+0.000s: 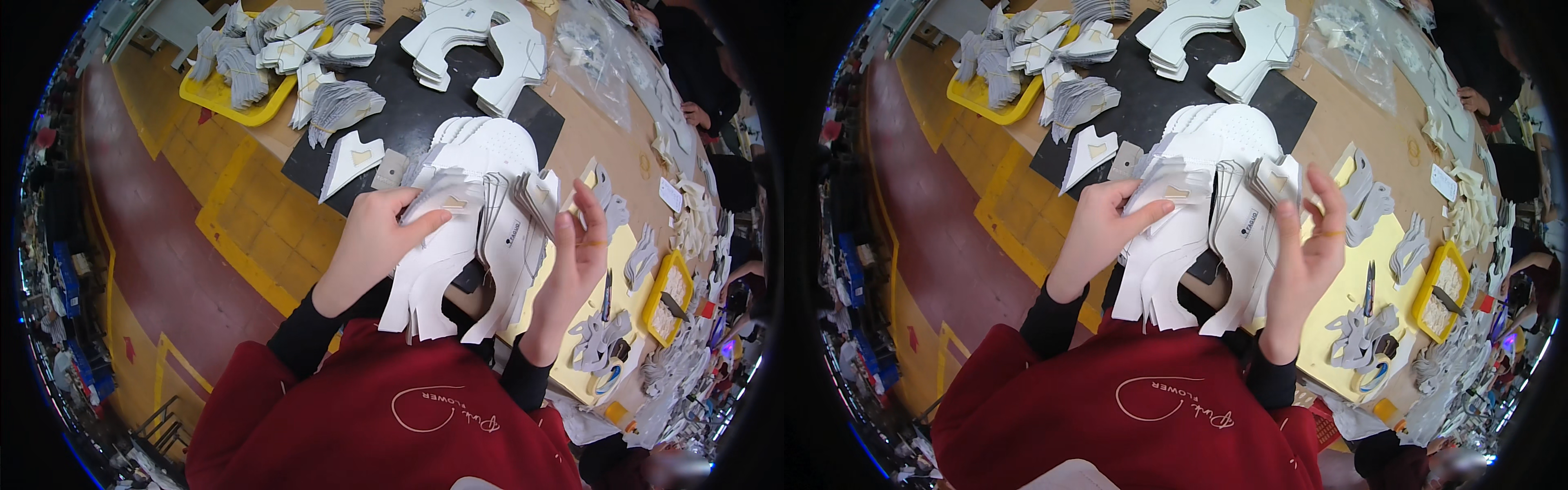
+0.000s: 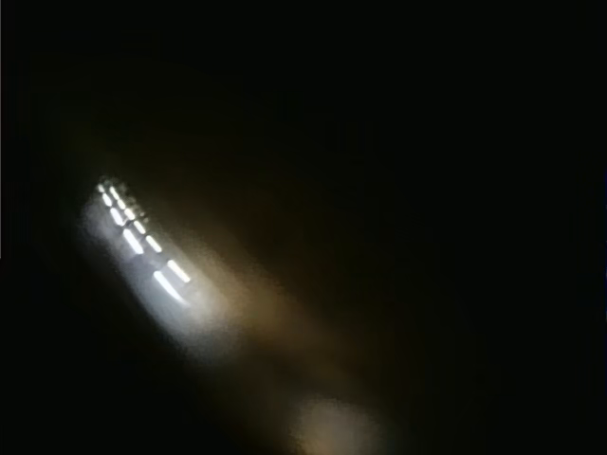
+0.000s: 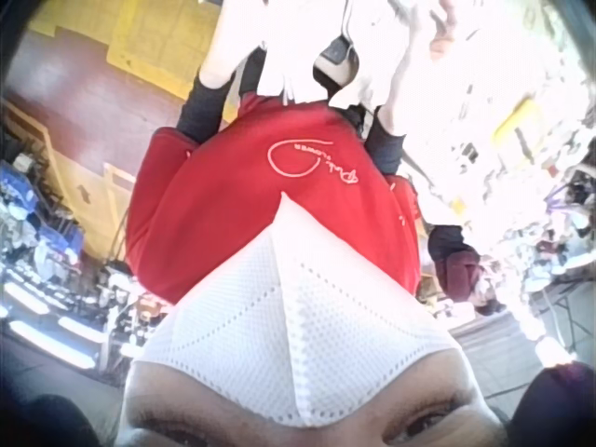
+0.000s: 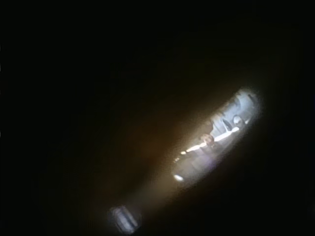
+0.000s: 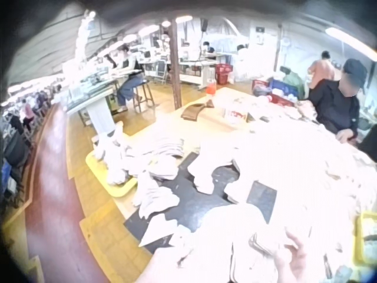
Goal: The person gathers stacks of white and gray fabric pieces from a table, aligns them, and ties them into bundles using rubber bands. The person places the finished bundles into a yellow tray on the table.
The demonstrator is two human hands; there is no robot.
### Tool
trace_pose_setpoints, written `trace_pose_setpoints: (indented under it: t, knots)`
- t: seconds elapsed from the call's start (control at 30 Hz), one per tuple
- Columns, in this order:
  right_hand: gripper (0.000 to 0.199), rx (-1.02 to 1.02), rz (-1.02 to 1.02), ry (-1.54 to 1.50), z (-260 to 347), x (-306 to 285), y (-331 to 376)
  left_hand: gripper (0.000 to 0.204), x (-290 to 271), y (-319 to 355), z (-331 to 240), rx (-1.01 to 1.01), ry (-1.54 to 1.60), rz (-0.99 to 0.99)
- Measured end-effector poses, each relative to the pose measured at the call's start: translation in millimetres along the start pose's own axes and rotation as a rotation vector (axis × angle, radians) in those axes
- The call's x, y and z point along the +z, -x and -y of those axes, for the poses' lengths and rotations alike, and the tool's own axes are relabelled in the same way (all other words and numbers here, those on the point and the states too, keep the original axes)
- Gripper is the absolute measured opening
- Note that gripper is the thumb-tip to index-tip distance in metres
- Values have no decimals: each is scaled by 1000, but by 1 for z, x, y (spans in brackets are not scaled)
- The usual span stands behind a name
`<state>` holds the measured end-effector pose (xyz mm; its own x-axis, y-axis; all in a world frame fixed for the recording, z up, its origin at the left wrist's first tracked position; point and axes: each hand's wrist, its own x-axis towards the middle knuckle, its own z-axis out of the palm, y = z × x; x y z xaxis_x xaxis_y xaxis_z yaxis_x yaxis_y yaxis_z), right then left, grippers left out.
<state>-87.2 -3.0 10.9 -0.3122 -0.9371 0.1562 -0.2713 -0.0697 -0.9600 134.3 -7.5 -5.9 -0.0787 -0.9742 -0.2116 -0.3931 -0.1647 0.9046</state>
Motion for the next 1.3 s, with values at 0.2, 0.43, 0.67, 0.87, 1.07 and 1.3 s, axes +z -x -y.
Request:
trace_pose_setpoints:
  t: [0.2, 0.43, 0.67, 0.87, 1.07, 1.3]
  knots:
    - [44, 53, 97, 394, -32, -6, -20, 30, -3, -4, 2, -96, 42, 58]
    - [39, 42, 94, 272, -34, -3, -12, 38, 0, -3, 7, -62, 42, 23]
    - [28, 63, 69, 200, -17, 7, 7, 37, 18, 6, -3, 116, -103, -180]
    - [32, -45, 46, 255, -29, -4, -1, 39, 27, 12, -8, 158, -228, -140]
    - [39, 239, 101, 109, -20, -8, -16, 41, 36, 5, -16, 204, -241, -180]
    - [40, -21, -42, 343, -19, 1, 11, 38, 43, 3, -8, 282, -343, -231]
